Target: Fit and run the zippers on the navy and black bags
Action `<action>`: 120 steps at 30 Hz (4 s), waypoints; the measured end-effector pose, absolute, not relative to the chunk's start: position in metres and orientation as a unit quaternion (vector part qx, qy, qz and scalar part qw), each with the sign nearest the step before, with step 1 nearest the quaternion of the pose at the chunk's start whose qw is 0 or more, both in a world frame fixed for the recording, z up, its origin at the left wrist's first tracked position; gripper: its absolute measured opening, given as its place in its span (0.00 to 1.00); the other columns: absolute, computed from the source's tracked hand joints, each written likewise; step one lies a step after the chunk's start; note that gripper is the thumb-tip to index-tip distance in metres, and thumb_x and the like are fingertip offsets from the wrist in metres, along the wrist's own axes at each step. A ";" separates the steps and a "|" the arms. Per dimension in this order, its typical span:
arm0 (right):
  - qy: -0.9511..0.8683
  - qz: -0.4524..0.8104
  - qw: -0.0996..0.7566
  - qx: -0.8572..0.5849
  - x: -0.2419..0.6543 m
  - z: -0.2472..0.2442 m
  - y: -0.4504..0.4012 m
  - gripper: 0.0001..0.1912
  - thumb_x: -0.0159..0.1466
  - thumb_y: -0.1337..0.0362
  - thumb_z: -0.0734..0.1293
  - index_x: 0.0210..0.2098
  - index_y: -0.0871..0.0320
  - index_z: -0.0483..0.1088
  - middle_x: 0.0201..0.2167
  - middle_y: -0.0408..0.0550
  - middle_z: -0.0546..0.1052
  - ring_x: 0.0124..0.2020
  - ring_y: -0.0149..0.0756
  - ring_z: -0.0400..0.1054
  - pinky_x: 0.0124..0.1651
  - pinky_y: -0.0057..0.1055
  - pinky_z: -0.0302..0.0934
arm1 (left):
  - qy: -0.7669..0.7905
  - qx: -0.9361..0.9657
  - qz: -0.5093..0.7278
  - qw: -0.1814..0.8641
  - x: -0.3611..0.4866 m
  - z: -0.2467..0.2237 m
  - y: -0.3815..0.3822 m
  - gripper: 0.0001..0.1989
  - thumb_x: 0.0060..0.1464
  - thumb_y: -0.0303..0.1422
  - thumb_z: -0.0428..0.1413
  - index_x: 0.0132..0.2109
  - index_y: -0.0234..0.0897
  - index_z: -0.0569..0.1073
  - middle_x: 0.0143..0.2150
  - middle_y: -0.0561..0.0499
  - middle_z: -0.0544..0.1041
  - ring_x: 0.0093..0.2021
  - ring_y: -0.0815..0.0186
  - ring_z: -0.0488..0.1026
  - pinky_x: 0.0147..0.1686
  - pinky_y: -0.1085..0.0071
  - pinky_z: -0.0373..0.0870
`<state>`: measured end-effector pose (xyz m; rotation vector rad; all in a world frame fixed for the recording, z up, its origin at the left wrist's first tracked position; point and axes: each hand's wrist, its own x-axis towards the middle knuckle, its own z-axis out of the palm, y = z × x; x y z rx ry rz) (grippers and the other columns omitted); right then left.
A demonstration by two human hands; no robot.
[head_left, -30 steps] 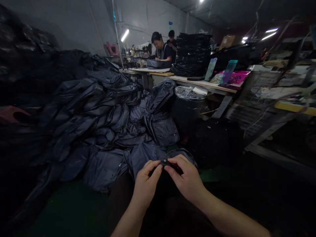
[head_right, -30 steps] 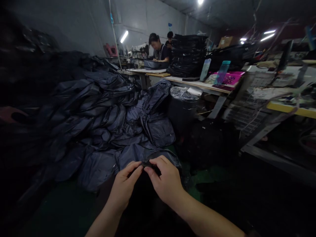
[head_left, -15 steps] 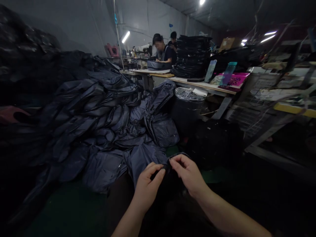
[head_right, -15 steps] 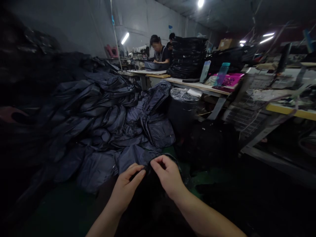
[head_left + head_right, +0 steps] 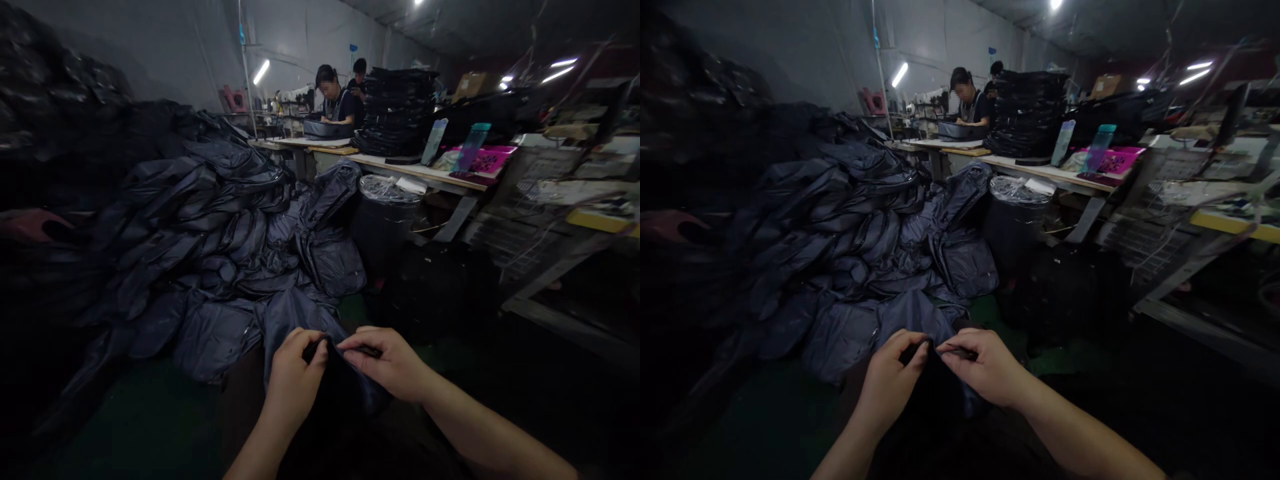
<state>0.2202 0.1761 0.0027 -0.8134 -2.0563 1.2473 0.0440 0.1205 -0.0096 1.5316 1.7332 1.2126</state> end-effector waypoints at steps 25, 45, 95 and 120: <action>-0.729 0.575 0.288 -0.234 0.198 -0.006 0.191 0.17 0.58 0.62 0.68 0.47 0.54 0.69 0.37 0.44 0.69 0.35 0.30 0.64 0.39 0.27 0.61 | 0.635 0.502 0.453 0.374 0.045 -0.011 0.114 0.09 0.48 0.32 0.52 0.37 0.37 0.75 0.36 0.49 0.74 0.40 0.62 0.70 0.41 0.71 0.64; -0.815 0.525 0.187 -0.160 0.188 0.004 0.213 0.10 0.56 0.61 0.70 0.36 0.58 0.73 0.32 0.43 0.72 0.35 0.32 0.67 0.39 0.27 0.61 | 0.588 0.468 0.451 0.482 0.036 -0.010 0.110 0.12 0.48 0.32 0.55 0.42 0.35 0.69 0.41 0.47 0.75 0.42 0.62 0.72 0.43 0.69 0.65; -0.621 0.625 0.318 -0.351 0.170 -0.022 0.168 0.11 0.60 0.56 0.66 0.34 0.58 0.67 0.28 0.41 0.68 0.31 0.30 0.61 0.35 0.25 0.55 | 0.588 0.283 0.594 0.469 0.025 -0.035 0.106 0.17 0.45 0.40 0.60 0.42 0.36 0.76 0.41 0.46 0.79 0.43 0.60 0.73 0.43 0.70 0.67; -0.509 0.670 0.382 -0.383 0.171 -0.023 0.172 0.16 0.57 0.52 0.67 0.30 0.59 0.66 0.26 0.41 0.69 0.24 0.27 0.58 0.30 0.25 0.53 | 0.555 0.306 0.589 0.501 0.030 -0.028 0.107 0.13 0.47 0.38 0.59 0.40 0.38 0.77 0.41 0.48 0.78 0.44 0.62 0.72 0.44 0.72 0.66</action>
